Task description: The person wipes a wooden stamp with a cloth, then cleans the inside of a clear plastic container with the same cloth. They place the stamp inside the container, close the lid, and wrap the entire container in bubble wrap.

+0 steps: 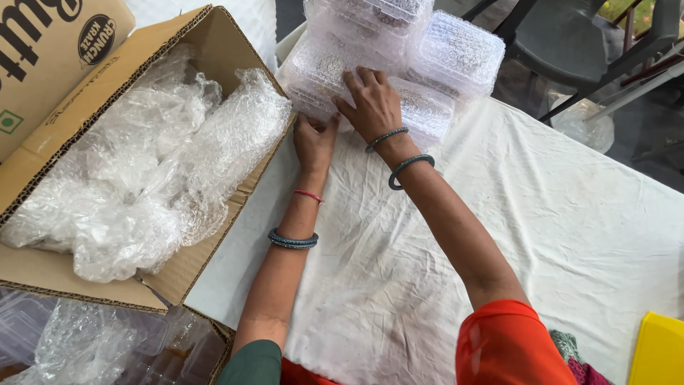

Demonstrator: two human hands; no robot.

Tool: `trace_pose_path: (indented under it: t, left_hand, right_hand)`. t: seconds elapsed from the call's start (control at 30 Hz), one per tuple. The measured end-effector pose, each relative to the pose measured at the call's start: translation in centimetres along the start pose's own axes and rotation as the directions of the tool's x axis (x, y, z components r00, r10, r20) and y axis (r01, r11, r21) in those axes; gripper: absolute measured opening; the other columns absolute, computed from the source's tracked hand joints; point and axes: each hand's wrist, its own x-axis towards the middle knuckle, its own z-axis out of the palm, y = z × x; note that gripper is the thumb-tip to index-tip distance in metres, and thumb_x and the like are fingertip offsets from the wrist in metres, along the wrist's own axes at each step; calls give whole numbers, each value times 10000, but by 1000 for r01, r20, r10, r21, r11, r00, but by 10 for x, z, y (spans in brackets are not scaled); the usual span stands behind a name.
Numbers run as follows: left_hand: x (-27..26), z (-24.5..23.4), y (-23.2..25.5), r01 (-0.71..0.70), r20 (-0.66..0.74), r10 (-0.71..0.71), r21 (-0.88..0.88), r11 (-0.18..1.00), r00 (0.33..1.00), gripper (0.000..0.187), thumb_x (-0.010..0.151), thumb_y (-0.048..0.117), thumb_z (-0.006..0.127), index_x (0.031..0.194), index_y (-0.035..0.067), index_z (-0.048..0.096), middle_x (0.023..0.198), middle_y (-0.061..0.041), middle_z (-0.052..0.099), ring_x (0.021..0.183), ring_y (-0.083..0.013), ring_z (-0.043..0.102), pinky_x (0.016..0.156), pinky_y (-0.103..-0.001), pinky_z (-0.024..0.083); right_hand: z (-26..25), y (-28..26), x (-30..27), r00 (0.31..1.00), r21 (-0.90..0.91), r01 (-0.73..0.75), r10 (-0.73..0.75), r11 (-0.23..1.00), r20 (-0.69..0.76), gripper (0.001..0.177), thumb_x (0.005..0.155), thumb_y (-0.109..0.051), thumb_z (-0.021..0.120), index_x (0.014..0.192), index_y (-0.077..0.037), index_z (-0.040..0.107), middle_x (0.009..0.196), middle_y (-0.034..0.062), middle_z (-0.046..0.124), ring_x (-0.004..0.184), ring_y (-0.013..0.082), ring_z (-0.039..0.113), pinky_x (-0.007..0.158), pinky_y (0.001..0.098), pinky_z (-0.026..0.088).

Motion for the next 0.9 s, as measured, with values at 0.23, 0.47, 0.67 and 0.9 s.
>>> trace_pose_path:
  t: [0.23, 0.47, 0.67, 0.9]
  left_hand:
    - [-16, -13, -10, -24, 38, 25, -44, 999, 999, 662, 873, 316, 814, 1306, -89, 519, 925, -156, 653, 740, -245, 663, 710, -402, 545]
    - [-62, -38, -4, -217, 100, 218, -22, 976, 971, 665, 935, 209, 743, 1459, -73, 446, 1150, -162, 609, 809, -204, 687, 752, -343, 567]
    - [-129, -44, 56, -237, 395, 238, -52, 970, 887, 337, 950, 145, 688, 1266, 31, 661, 982, -71, 725, 747, -165, 719, 640, -323, 589]
    - [-197, 7, 91, -307, 725, 325, -163, 938, 607, 248, 937, 141, 716, 1169, 53, 720, 1007, -109, 745, 783, -188, 735, 676, -317, 626]
  right_hand:
    - [-11, -1, -6, 997, 8, 7, -7, 1000, 72, 653, 882, -357, 810, 1400, -30, 586, 1394, 225, 574, 1282, 393, 543, 1009, 461, 514]
    - [-82, 1, -63, 995, 126, 83, -76, 989, -57, 575, 938, -243, 800, 1403, 6, 570, 1447, 217, 540, 1332, 407, 516, 1084, 457, 498]
    - [-170, 11, -194, 994, 236, -54, 30, 970, 102, 327, 929, -176, 772, 1208, -25, 693, 1262, 141, 666, 1138, 336, 632, 911, 415, 564]
    - [-257, 24, -350, 896, 175, -412, 363, 894, 255, 217, 892, -174, 756, 1081, -67, 768, 1112, 100, 733, 993, 284, 707, 827, 386, 592]
